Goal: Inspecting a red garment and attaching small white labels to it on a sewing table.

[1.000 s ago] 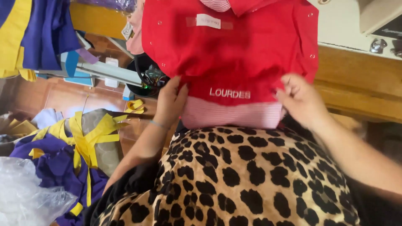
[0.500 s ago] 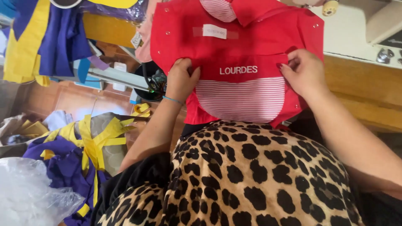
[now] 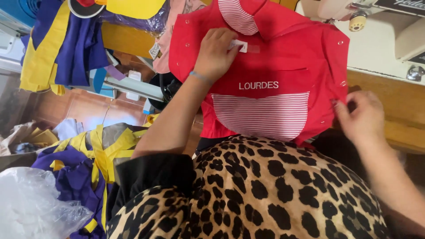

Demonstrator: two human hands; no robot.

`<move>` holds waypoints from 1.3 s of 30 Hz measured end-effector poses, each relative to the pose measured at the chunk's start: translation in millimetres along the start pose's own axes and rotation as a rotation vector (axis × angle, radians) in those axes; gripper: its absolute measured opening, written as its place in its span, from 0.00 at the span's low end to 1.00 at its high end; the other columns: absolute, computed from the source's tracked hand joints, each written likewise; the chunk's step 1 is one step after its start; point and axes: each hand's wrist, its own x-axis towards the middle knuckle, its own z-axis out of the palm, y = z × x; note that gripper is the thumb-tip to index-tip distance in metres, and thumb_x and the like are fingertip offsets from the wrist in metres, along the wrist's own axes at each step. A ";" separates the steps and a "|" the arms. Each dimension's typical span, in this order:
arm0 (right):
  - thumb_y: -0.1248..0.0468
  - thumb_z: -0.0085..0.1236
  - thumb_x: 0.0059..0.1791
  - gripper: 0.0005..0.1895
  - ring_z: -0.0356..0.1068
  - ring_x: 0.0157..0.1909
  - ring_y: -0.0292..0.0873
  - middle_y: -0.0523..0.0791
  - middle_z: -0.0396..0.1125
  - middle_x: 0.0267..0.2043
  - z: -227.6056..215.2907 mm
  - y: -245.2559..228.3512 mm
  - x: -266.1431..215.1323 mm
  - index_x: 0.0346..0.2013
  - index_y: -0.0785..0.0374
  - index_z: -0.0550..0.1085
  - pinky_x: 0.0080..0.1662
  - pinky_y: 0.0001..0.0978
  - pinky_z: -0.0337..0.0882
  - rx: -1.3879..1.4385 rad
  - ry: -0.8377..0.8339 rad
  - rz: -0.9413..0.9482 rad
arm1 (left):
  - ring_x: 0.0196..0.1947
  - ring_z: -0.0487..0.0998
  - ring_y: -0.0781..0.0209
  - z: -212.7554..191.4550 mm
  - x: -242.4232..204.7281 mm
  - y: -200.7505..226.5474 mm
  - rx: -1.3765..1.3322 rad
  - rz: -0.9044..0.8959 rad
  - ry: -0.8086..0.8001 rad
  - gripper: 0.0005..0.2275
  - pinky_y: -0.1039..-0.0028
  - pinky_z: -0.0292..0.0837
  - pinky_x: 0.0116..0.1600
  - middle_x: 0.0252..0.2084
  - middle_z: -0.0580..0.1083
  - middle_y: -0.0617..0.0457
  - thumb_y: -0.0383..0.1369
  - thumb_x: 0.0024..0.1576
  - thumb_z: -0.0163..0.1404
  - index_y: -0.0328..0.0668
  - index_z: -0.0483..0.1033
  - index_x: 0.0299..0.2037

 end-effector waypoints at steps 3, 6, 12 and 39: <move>0.57 0.56 0.65 0.08 0.65 0.36 0.45 0.46 0.68 0.40 -20.4 -4.9 16.1 0.47 0.55 0.68 0.38 0.39 0.64 0.341 -0.069 0.223 | 0.46 0.72 0.42 26.0 21.0 -13.3 0.078 -0.077 -0.133 0.13 0.54 0.68 0.48 0.44 0.76 0.48 0.44 0.58 0.57 0.45 0.75 0.42; 0.62 0.54 0.65 0.08 0.63 0.29 0.36 0.45 0.67 0.35 -39.2 3.6 30.5 0.46 0.58 0.66 0.27 0.29 0.60 0.670 -0.202 0.265 | 0.41 0.71 0.45 39.1 28.0 -24.0 0.087 -0.116 -0.203 0.16 0.54 0.67 0.42 0.39 0.75 0.52 0.48 0.52 0.62 0.51 0.71 0.36; 0.54 0.62 0.58 0.23 0.74 0.49 0.62 0.58 0.76 0.49 -48.3 21.3 51.7 0.59 0.70 0.78 0.49 0.50 0.70 -0.120 -0.162 -0.049 | 0.39 0.74 0.46 45.2 29.7 -34.7 0.060 -0.125 -0.228 0.14 0.52 0.67 0.41 0.36 0.77 0.57 0.50 0.51 0.62 0.56 0.74 0.32; 0.69 0.37 0.58 0.23 0.64 0.68 0.47 0.45 0.68 0.65 69.1 -195.6 210.8 0.69 0.58 0.64 0.69 0.38 0.57 0.513 -0.535 -0.646 | 0.35 0.72 0.58 0.4 7.2 -22.2 -0.188 0.451 -0.005 0.12 0.61 0.60 0.47 0.29 0.72 0.65 0.31 0.58 0.62 0.52 0.71 0.26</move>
